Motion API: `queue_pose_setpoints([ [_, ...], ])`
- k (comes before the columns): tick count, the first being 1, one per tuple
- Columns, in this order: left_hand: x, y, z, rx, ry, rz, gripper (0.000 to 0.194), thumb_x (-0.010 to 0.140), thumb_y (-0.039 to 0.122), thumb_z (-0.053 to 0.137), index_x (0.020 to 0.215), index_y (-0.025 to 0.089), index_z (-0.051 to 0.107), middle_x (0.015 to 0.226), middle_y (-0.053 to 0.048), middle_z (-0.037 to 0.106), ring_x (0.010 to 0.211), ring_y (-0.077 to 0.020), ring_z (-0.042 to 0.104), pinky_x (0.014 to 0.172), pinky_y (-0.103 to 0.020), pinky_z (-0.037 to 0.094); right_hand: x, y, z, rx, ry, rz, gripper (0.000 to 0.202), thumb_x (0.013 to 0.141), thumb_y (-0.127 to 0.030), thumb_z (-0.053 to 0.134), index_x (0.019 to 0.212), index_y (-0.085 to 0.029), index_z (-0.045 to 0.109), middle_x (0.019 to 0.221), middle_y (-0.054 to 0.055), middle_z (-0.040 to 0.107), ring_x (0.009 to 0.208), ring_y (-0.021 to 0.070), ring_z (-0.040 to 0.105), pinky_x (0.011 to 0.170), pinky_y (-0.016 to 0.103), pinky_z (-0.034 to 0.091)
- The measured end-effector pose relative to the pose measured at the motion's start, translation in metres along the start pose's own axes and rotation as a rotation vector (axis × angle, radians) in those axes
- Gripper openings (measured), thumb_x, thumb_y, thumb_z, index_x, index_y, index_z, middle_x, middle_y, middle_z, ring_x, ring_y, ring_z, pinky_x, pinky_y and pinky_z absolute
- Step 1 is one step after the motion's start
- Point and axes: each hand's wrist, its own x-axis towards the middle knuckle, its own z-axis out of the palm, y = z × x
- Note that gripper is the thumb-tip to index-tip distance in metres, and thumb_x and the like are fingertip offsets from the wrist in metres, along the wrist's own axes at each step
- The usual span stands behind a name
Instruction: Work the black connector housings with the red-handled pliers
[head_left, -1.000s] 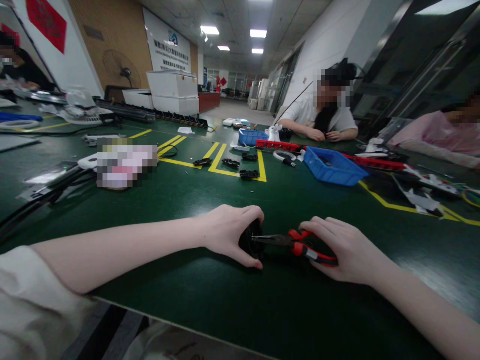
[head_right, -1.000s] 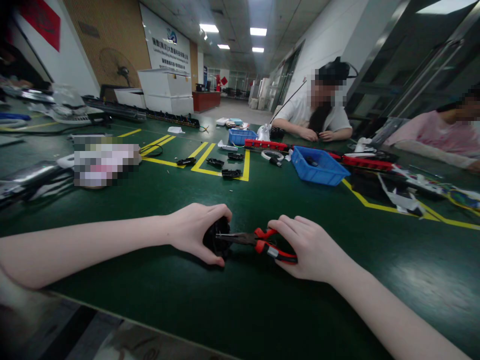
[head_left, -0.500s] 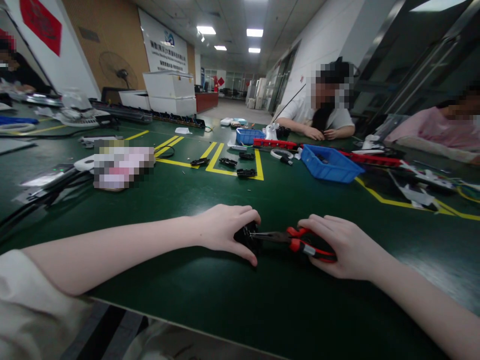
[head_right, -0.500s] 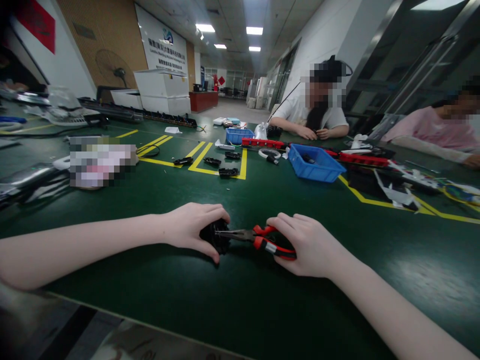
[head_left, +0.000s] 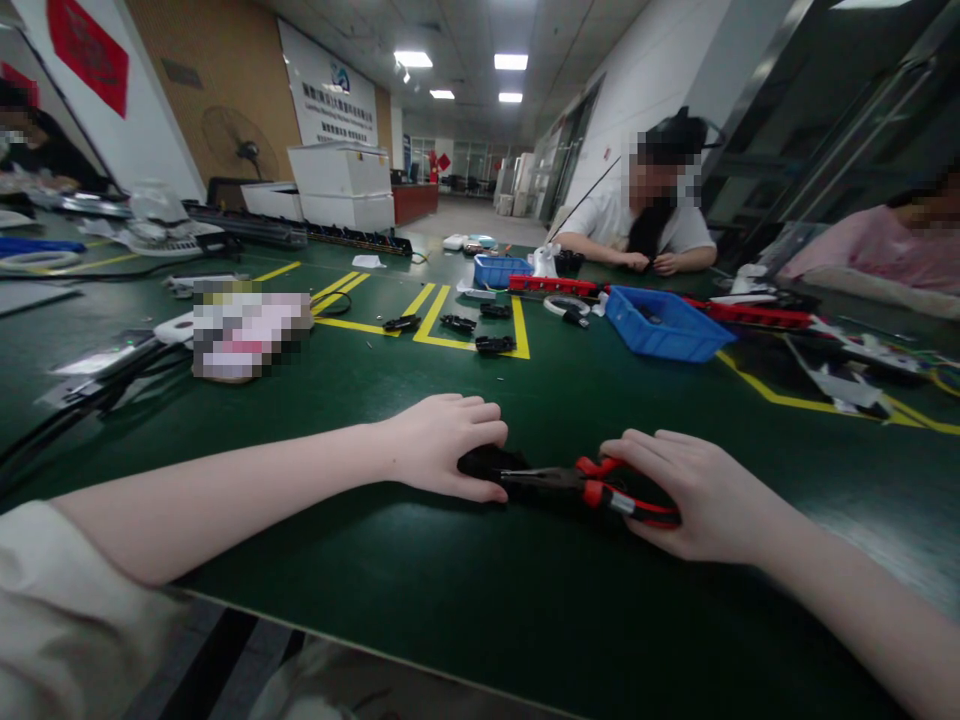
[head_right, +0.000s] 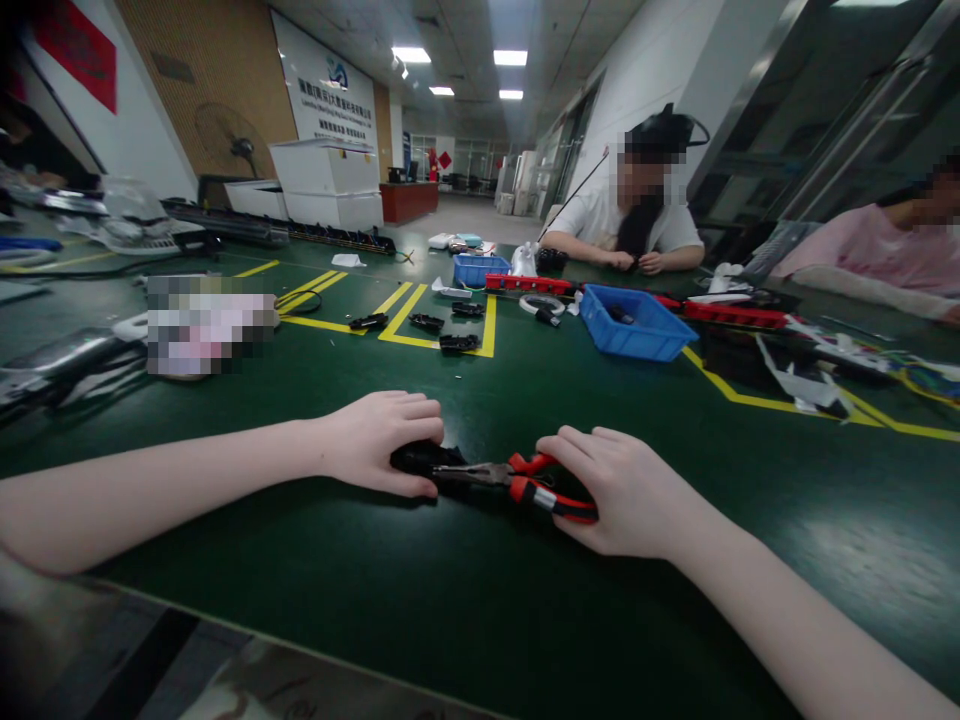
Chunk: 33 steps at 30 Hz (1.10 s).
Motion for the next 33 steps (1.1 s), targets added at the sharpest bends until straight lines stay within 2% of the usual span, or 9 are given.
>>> queue_pose_setpoints([
  [3, 0.001, 0.001, -0.002, 0.042, -0.020, 0.024, 0.046, 0.093, 0.064, 0.062, 0.101, 0.019, 0.064, 0.097, -0.005, 0.066, 0.085, -0.0197, 0.063, 0.073, -0.031, 0.044, 0.000, -0.001, -0.001, -0.009, 0.008, -0.010, 0.041, 0.078, -0.029, 0.065, 0.118, -0.019, 0.061, 0.097, 0.009, 0.073, 0.068, 0.0188, 0.065, 0.064, 0.033, 0.049],
  [10, 0.005, 0.003, -0.005, -0.022, -0.128, -0.055, 0.042, 0.094, 0.060, 0.061, 0.091, 0.019, 0.061, 0.087, -0.002, 0.065, 0.071, -0.0154, 0.059, 0.058, -0.027, 0.036, 0.003, -0.003, 0.000, 0.055, -0.034, 0.038, 0.038, 0.079, -0.029, 0.066, 0.115, -0.019, 0.062, 0.092, 0.007, 0.073, 0.067, 0.0189, 0.066, 0.062, 0.032, 0.050],
  [19, 0.005, 0.002, -0.004, -0.026, -0.097, -0.034, 0.040, 0.094, 0.059, 0.060, 0.089, 0.019, 0.062, 0.084, -0.001, 0.064, 0.069, -0.0149, 0.059, 0.058, -0.027, 0.037, 0.002, 0.001, -0.002, 0.023, -0.019, 0.014, 0.040, 0.077, -0.027, 0.066, 0.115, -0.019, 0.062, 0.094, 0.007, 0.073, 0.067, 0.0188, 0.066, 0.062, 0.033, 0.050],
  [24, 0.002, 0.005, -0.004, 0.099, -0.059, -0.017, 0.041, 0.094, 0.060, 0.059, 0.096, 0.019, 0.066, 0.086, -0.002, 0.069, 0.072, -0.0178, 0.064, 0.065, -0.031, 0.040, 0.000, 0.002, 0.000, 0.044, 0.017, 0.009, 0.043, 0.077, -0.026, 0.067, 0.119, -0.021, 0.061, 0.100, 0.008, 0.073, 0.076, 0.0203, 0.069, 0.066, 0.033, 0.053],
  [29, 0.000, 0.010, -0.003, 0.168, -0.051, -0.016, 0.047, 0.090, 0.066, 0.058, 0.095, 0.020, 0.066, 0.084, -0.002, 0.070, 0.074, -0.0190, 0.067, 0.065, -0.031, 0.038, -0.002, 0.007, -0.002, 0.032, 0.084, 0.000, 0.045, 0.079, -0.027, 0.066, 0.123, -0.022, 0.059, 0.107, 0.010, 0.072, 0.084, 0.0234, 0.071, 0.070, 0.036, 0.056],
  [33, -0.002, 0.006, -0.004, 0.221, -0.053, -0.017, 0.056, 0.087, 0.075, 0.056, 0.093, 0.020, 0.066, 0.080, -0.001, 0.070, 0.071, -0.0185, 0.067, 0.065, -0.031, 0.037, -0.004, 0.011, -0.007, 0.030, 0.154, 0.033, 0.044, 0.080, -0.030, 0.067, 0.124, -0.025, 0.060, 0.107, 0.009, 0.072, 0.087, 0.0269, 0.070, 0.074, 0.042, 0.057],
])
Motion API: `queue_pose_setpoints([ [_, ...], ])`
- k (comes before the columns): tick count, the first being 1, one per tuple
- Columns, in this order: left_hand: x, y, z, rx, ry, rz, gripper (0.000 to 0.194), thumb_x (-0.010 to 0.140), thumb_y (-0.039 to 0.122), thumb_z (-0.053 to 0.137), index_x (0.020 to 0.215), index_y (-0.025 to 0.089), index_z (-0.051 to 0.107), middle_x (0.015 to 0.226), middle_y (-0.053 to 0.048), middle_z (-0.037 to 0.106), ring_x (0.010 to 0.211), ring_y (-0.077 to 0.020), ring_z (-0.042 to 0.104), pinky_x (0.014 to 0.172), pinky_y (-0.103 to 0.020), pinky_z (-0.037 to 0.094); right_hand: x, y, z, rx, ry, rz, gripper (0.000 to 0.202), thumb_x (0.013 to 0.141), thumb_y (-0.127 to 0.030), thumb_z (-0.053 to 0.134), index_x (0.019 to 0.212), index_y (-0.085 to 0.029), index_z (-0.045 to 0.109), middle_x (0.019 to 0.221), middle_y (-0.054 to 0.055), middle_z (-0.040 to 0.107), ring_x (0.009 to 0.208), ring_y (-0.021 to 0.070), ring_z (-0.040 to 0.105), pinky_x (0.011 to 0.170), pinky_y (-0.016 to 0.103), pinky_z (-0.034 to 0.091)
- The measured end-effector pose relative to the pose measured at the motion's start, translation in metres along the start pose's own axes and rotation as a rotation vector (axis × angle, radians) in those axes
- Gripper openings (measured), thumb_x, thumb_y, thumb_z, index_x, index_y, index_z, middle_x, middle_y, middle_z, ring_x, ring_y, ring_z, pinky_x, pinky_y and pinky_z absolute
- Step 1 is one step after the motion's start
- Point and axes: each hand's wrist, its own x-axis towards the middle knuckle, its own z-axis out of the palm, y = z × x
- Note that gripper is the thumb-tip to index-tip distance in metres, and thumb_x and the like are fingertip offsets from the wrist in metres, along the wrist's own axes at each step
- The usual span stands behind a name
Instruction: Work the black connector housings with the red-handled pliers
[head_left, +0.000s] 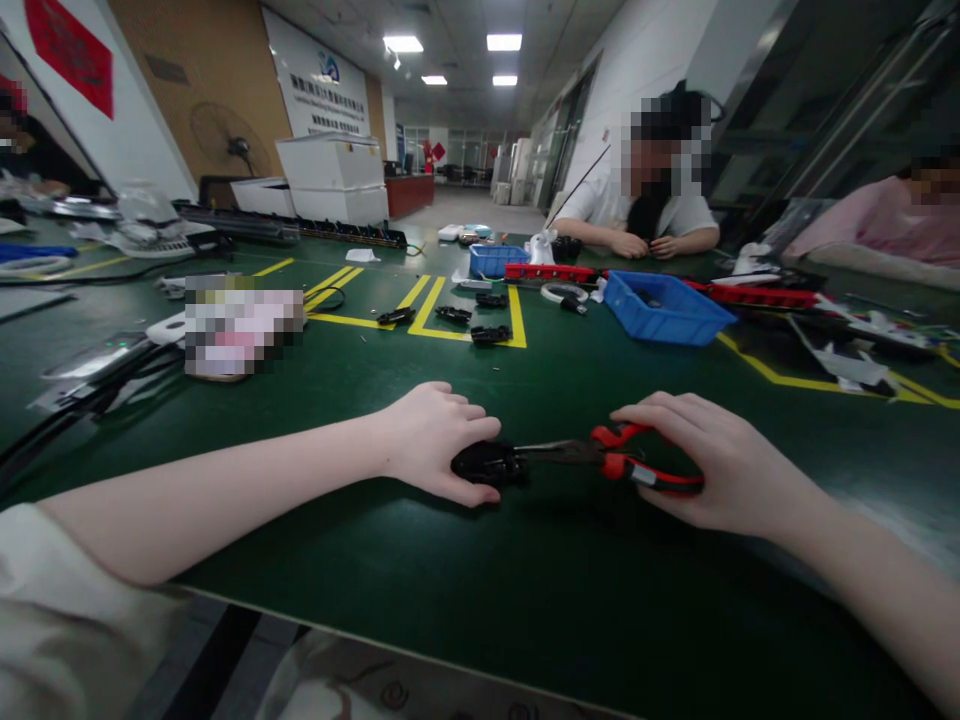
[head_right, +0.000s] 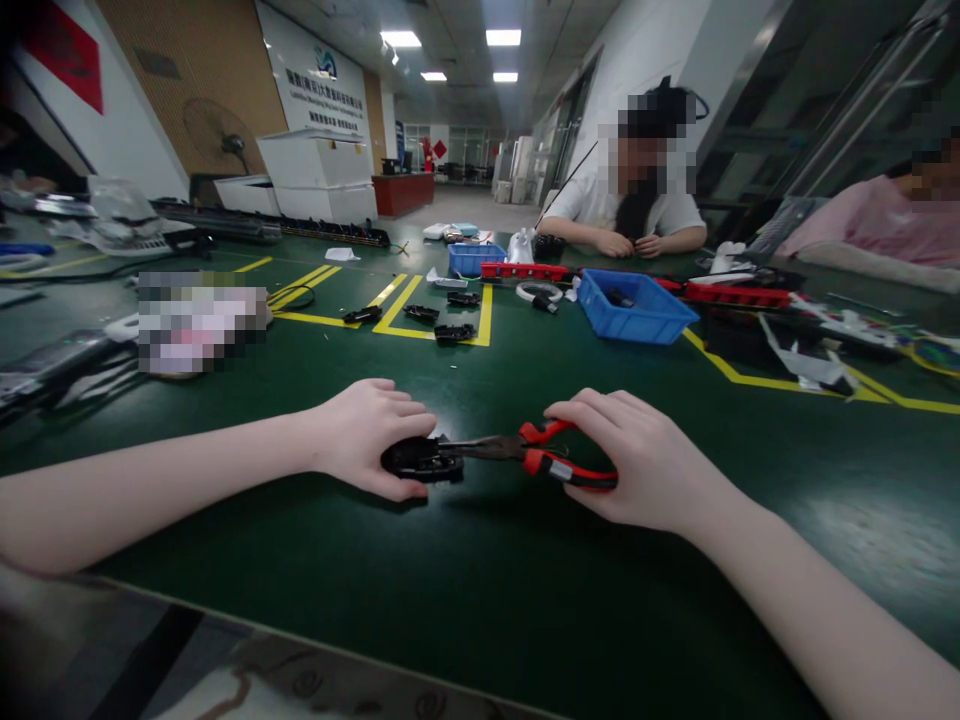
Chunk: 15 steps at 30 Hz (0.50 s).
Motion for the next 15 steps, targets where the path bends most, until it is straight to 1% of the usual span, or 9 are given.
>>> queue_pose_setpoints([
  [2, -0.001, -0.004, -0.004, 0.044, 0.060, 0.013, 0.069, 0.082, 0.083, 0.054, 0.102, 0.019, 0.067, 0.086, -0.004, 0.072, 0.073, -0.0197, 0.069, 0.065, -0.032, 0.039, 0.000, 0.001, -0.003, -0.010, 0.036, 0.007, 0.043, 0.082, -0.031, 0.067, 0.124, -0.026, 0.062, 0.107, 0.009, 0.072, 0.088, 0.0285, 0.070, 0.075, 0.044, 0.056],
  [4, -0.005, -0.002, -0.014, 0.090, 0.180, 0.030, 0.083, 0.080, 0.087, 0.051, 0.122, 0.016, 0.065, 0.097, -0.008, 0.075, 0.080, -0.0220, 0.072, 0.066, -0.033, 0.043, -0.001, 0.002, -0.005, -0.035, 0.067, -0.003, 0.042, 0.083, -0.031, 0.066, 0.125, -0.028, 0.061, 0.107, 0.009, 0.072, 0.089, 0.0295, 0.069, 0.076, 0.046, 0.055],
  [5, -0.011, 0.002, -0.021, 0.110, 0.238, 0.027, 0.083, 0.083, 0.085, 0.050, 0.125, 0.016, 0.065, 0.097, -0.009, 0.075, 0.079, -0.0218, 0.073, 0.066, -0.033, 0.044, -0.001, 0.002, -0.006, -0.051, 0.078, -0.006, 0.042, 0.084, -0.031, 0.066, 0.126, -0.028, 0.061, 0.107, 0.009, 0.072, 0.090, 0.0299, 0.069, 0.077, 0.047, 0.055],
  [7, -0.033, 0.019, -0.032, 0.120, 0.316, 0.022, 0.064, 0.091, 0.071, 0.052, 0.126, 0.019, 0.067, 0.093, -0.008, 0.076, 0.077, -0.0204, 0.073, 0.065, -0.033, 0.048, -0.001, 0.002, -0.007, -0.080, 0.098, -0.012, 0.043, 0.085, -0.031, 0.066, 0.128, -0.028, 0.060, 0.108, 0.010, 0.072, 0.091, 0.0305, 0.070, 0.078, 0.048, 0.055],
  [9, -0.073, 0.045, -0.037, 0.110, 0.311, -0.012, 0.040, 0.095, 0.046, 0.058, 0.131, 0.032, 0.067, 0.089, -0.004, 0.076, 0.077, -0.0197, 0.073, 0.069, -0.035, 0.054, -0.001, 0.001, -0.008, -0.091, 0.113, -0.020, 0.045, 0.085, -0.031, 0.067, 0.129, -0.026, 0.060, 0.108, 0.011, 0.072, 0.093, 0.0319, 0.070, 0.078, 0.050, 0.055],
  [11, -0.127, 0.072, -0.030, 0.058, 0.282, -0.067, 0.050, 0.090, 0.028, 0.060, 0.135, 0.049, 0.063, 0.087, 0.002, 0.078, 0.077, -0.0205, 0.074, 0.076, -0.040, 0.062, -0.002, 0.000, -0.008, -0.087, 0.117, -0.016, 0.049, 0.084, -0.032, 0.067, 0.132, -0.027, 0.058, 0.111, 0.011, 0.072, 0.095, 0.0337, 0.069, 0.080, 0.052, 0.055],
  [12, -0.156, 0.082, -0.021, 0.005, 0.274, -0.087, 0.057, 0.087, 0.024, 0.059, 0.135, 0.055, 0.062, 0.087, 0.005, 0.079, 0.077, -0.0212, 0.075, 0.076, -0.040, 0.065, -0.002, 0.000, -0.008, -0.086, 0.111, -0.006, 0.051, 0.085, -0.034, 0.067, 0.135, -0.029, 0.057, 0.112, 0.011, 0.071, 0.097, 0.0344, 0.069, 0.082, 0.054, 0.055],
  [14, -0.206, 0.096, 0.003, -0.108, 0.188, -0.028, 0.068, 0.082, 0.020, 0.057, 0.139, 0.055, 0.060, 0.089, 0.006, 0.081, 0.074, -0.0211, 0.076, 0.066, -0.032, 0.067, -0.001, -0.002, -0.009, -0.090, 0.094, 0.017, 0.055, 0.086, -0.036, 0.066, 0.139, -0.033, 0.055, 0.114, 0.010, 0.071, 0.098, 0.0355, 0.069, 0.085, 0.056, 0.054],
  [15, -0.223, 0.099, 0.017, -0.149, 0.157, -0.017, 0.074, 0.080, 0.017, 0.056, 0.144, 0.053, 0.057, 0.091, 0.007, 0.082, 0.074, -0.0210, 0.077, 0.067, -0.030, 0.068, -0.001, -0.002, -0.010, -0.094, 0.087, 0.026, 0.056, 0.086, -0.036, 0.066, 0.141, -0.035, 0.054, 0.115, 0.009, 0.071, 0.099, 0.0358, 0.069, 0.086, 0.057, 0.054],
])
